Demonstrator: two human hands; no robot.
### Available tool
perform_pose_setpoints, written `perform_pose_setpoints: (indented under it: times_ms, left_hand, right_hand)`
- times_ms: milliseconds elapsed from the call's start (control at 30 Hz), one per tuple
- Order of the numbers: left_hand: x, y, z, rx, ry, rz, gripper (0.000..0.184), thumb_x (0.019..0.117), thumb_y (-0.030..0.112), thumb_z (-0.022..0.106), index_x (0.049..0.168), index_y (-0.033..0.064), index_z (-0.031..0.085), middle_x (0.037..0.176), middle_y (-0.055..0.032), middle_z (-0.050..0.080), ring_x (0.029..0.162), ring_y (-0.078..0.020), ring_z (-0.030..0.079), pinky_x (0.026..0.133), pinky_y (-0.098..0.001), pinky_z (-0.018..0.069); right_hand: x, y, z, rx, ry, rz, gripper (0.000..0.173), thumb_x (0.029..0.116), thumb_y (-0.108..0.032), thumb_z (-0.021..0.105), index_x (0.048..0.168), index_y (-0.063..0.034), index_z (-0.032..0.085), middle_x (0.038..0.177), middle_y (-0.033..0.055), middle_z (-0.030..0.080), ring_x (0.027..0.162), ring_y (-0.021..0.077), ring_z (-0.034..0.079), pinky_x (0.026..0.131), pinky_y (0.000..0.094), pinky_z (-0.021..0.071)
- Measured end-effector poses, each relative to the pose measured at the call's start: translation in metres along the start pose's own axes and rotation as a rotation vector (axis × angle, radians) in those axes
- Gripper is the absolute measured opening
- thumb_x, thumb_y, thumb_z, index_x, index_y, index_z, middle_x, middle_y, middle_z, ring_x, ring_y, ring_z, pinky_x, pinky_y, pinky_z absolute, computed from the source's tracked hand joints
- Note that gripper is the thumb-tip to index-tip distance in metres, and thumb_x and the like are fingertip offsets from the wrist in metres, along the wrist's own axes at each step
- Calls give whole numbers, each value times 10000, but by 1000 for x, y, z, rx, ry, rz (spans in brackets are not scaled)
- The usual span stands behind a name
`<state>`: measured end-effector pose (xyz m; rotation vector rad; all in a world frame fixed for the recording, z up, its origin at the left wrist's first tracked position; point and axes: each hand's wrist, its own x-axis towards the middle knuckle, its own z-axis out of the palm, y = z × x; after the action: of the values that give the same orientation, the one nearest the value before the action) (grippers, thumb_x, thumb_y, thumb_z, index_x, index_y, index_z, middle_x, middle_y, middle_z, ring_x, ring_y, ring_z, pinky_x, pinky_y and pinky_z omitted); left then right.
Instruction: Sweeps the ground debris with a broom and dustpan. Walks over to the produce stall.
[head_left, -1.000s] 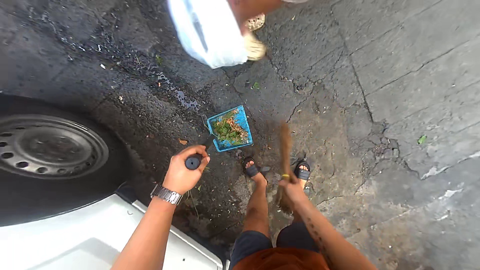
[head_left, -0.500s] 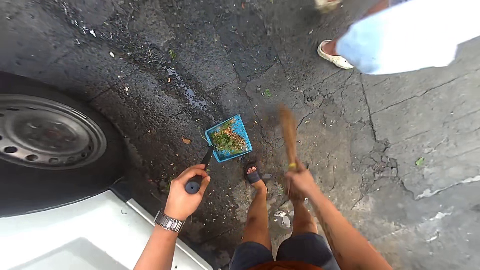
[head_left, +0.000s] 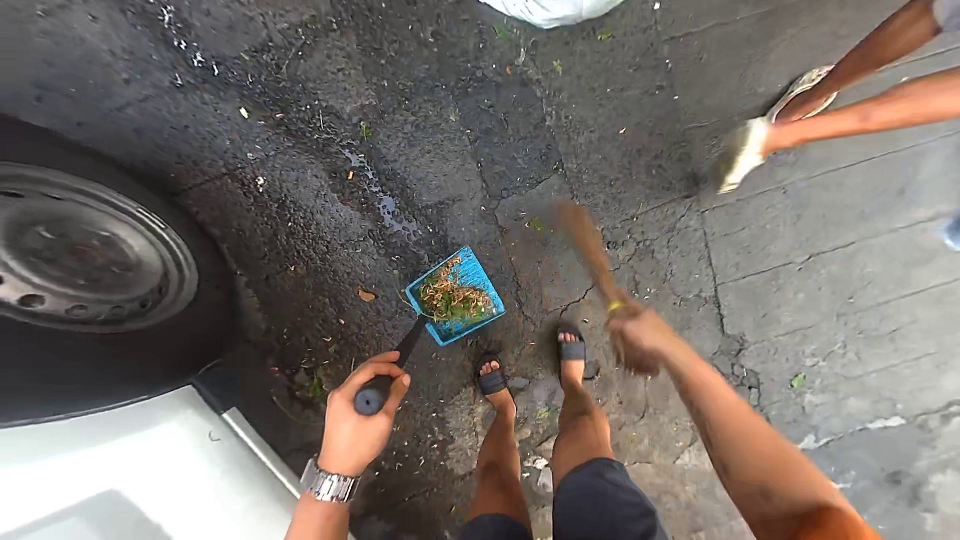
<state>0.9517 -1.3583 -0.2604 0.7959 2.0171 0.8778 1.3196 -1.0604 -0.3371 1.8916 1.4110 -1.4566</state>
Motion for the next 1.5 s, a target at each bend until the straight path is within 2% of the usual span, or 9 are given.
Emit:
perform_pose_setpoints:
  times_ms: [167,267,433,567,767,867,1033,1267,1500]
  left_hand:
    - [31,18,40,-15,99,-65,150,901,198,725,994,80,718,1252,-93,704,983,-168,744,824,-356,656]
    - [53,30,54,-19,97,-99,152,904,208,722,993,85,714,1264,-94,699,988,-173,743,821,-356,655]
    - [68,38,54,-51,78,-119,176,893,228,729,985,79,713,1291,-106,691,1020,-201,739,847,-383,651]
    - [60,52,54,-108,139,-122,160,895,211,742,978,78,712,1295,-123,688,949,-229,753,790,-384,662]
    - [80,79,83,-10,140,-179,191,907,242,721,980,66,721,1283,-120,692,962,-188,745,831,-360,646]
    - [86,81,78,-29,163,-201,183,908,227,711,981,58,712,1276,-121,694,926,-181,750,801,-350,652]
    - [67,78,75,-48,156,-210,178,919,219,720,999,60,723,1305,-121,683,1044,-193,729,897,-373,629]
    - [80,86,101,-16,172,-241,194,924,200,729,1030,38,738,1278,-135,693,1226,-189,649,1067,-359,530]
    - [26,53,69,-126,176,-217,190,929,205,737,1028,43,741,1265,-119,697,1218,-174,650,1062,-370,535]
  right_hand:
    - [95,-26,68,-250,-90,39,735,879,-390,737,1469,-31,484,1238,271,653,1126,417,653,951,644,525]
    - [54,-24,121,-364,-338,-26,882,854,-363,767,1607,-184,345,1333,215,636,1201,394,634,993,630,510]
    - [23,16,-47,42,-102,63,831,854,-203,784,1587,-275,399,1238,210,680,1049,363,695,904,609,565]
    - [146,49,-165,319,209,255,795,943,-194,661,1629,-243,264,1249,235,624,950,340,665,799,563,563]
    - [113,-2,-39,-261,-395,73,947,854,-248,786,1642,-290,263,1327,225,640,1176,400,646,990,635,512]
    - [60,-19,-65,-287,-538,-1,960,840,-227,794,1640,-323,273,1428,169,595,1244,335,627,1041,592,506]
    - [114,-78,-135,-134,-111,-5,932,863,-199,747,1651,-258,252,1318,250,625,1117,401,652,923,630,530]
    - [64,-58,55,-458,-466,-40,947,860,-283,777,1651,-246,257,1406,222,593,1230,394,621,1020,631,498]
    - [55,-25,-86,-17,-8,66,743,940,-187,658,1604,-205,327,1143,225,647,832,305,654,711,547,563]
